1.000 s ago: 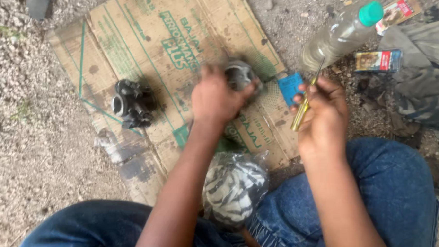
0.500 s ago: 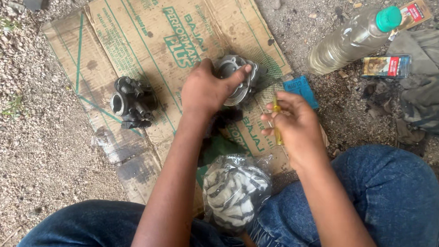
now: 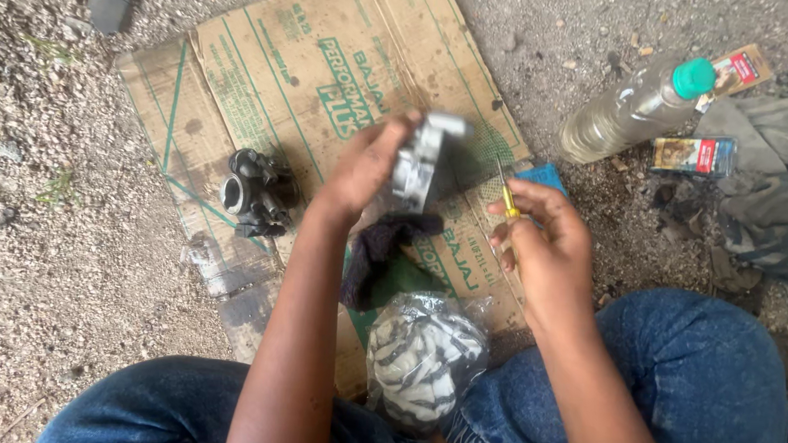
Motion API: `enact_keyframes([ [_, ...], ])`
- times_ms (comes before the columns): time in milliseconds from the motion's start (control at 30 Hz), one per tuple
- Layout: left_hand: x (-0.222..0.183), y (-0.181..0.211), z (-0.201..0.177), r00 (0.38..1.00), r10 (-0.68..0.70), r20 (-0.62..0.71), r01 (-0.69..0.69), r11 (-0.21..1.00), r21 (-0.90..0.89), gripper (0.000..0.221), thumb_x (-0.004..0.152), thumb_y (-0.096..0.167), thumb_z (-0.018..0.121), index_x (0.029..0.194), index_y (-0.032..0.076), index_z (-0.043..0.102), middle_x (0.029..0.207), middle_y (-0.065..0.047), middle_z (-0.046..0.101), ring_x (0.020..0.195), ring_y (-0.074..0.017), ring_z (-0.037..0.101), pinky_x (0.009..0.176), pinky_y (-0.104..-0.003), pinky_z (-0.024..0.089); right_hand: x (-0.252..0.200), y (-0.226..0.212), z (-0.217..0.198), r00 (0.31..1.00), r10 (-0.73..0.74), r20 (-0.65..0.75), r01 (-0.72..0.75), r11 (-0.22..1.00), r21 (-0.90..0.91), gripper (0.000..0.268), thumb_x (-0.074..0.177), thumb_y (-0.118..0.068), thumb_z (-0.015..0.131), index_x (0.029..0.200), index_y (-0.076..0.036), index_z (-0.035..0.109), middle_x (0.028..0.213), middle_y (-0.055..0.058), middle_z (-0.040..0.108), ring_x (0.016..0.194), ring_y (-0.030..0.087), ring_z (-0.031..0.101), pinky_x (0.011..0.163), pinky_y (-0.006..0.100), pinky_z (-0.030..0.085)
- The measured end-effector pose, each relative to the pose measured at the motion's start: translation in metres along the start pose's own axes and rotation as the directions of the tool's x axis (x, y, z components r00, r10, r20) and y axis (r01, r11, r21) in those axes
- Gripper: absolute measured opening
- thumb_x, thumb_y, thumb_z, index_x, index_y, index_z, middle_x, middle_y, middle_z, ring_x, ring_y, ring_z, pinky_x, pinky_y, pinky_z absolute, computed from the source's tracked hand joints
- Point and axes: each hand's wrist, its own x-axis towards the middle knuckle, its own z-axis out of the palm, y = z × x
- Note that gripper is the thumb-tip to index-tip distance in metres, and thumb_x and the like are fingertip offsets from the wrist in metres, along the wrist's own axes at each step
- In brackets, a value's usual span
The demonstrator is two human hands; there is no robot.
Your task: The person cleans two mechanical components by scraping them with a small tool, wiping them with a green cloth, and pouring liquid from a plastic bottle over them while working on a piece of cardboard on the ground.
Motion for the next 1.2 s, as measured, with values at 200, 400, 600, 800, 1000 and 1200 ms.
enact_keyframes([
  [200, -0.005, -0.002, 0.007, 0.975, 0.082, 0.205, -0.120, 0.976, 0.180, 0.070, 0.087, 0.062, 0.051, 0.123, 0.006, 0.075, 0.102, -0.015, 0.079, 0.093, -0.0262, 0.072, 0.081, -0.038, 0.057, 0.010, 0.006, -0.003, 0.994, 0.060, -0.090, -0.037, 0.969, 0.242, 0.026, 0.101, -0.008, 0.053, 0.126, -0.007, 0.062, 0.097, 0.008, 0.064, 0.057, 0.008, 0.049, 0.045, 0.023, 0.041],
  [400, -0.013, 0.008, 0.014, 0.964, 0.154, 0.217, -0.201, 0.955, 0.220, 0.062, 0.095, 0.054, 0.054, 0.129, 0.004, 0.069, 0.119, -0.015, 0.077, 0.111, -0.0253, 0.072, 0.098, -0.036, 0.052, 0.025, 0.029, 0.023, 0.987, 0.151, -0.063, -0.145, 0.986, 0.086, 0.025, 0.102, -0.023, 0.059, 0.119, -0.006, 0.063, 0.092, 0.004, 0.069, 0.056, 0.007, 0.053, 0.043, 0.022, 0.041],
  [600, -0.015, 0.015, 0.027, 0.986, 0.152, 0.068, -0.165, 0.937, 0.307, 0.055, 0.097, 0.052, 0.049, 0.127, 0.011, 0.071, 0.117, -0.016, 0.075, 0.109, -0.0308, 0.069, 0.098, -0.038, 0.048, 0.025, 0.029, 0.021, 0.991, 0.099, -0.094, -0.093, 0.993, 0.071, 0.022, 0.103, -0.017, 0.063, 0.119, -0.004, 0.066, 0.089, 0.003, 0.068, 0.058, 0.007, 0.054, 0.045, 0.022, 0.041],
  [800, -0.010, 0.006, 0.032, 0.982, 0.186, -0.036, -0.173, 0.956, 0.236, 0.055, 0.105, 0.047, 0.037, 0.116, 0.011, 0.077, 0.097, -0.019, 0.077, 0.089, -0.0313, 0.074, 0.089, -0.039, 0.055, -0.002, -0.032, 0.002, 0.984, -0.167, 0.054, 0.172, 0.857, -0.487, 0.037, 0.100, -0.007, 0.066, 0.137, -0.009, 0.065, 0.091, 0.003, 0.071, 0.068, 0.005, 0.061, 0.059, 0.022, 0.052],
  [1000, -0.006, -0.007, 0.029, 0.969, 0.235, 0.075, -0.238, 0.971, 0.035, 0.057, 0.105, 0.048, 0.036, 0.117, 0.010, 0.076, 0.102, -0.012, 0.079, 0.094, -0.0224, 0.074, 0.092, -0.035, 0.055, -0.028, -0.052, 0.028, 0.886, -0.323, 0.334, 0.464, 0.572, -0.677, 0.029, 0.092, -0.003, 0.070, 0.121, -0.006, 0.073, 0.099, 0.013, 0.077, 0.083, 0.018, 0.074, 0.071, 0.030, 0.057],
  [1200, 0.001, -0.016, 0.030, 0.928, 0.341, 0.148, -0.333, 0.940, -0.077, 0.063, 0.106, 0.054, 0.036, 0.125, 0.007, 0.074, 0.122, -0.013, 0.077, 0.116, -0.0230, 0.070, 0.106, -0.034, 0.050, -0.030, -0.031, 0.032, 0.837, -0.393, 0.381, 0.545, 0.532, -0.648, 0.026, 0.092, -0.001, 0.068, 0.118, -0.001, 0.072, 0.105, 0.016, 0.075, 0.090, 0.027, 0.076, 0.078, 0.034, 0.058],
])
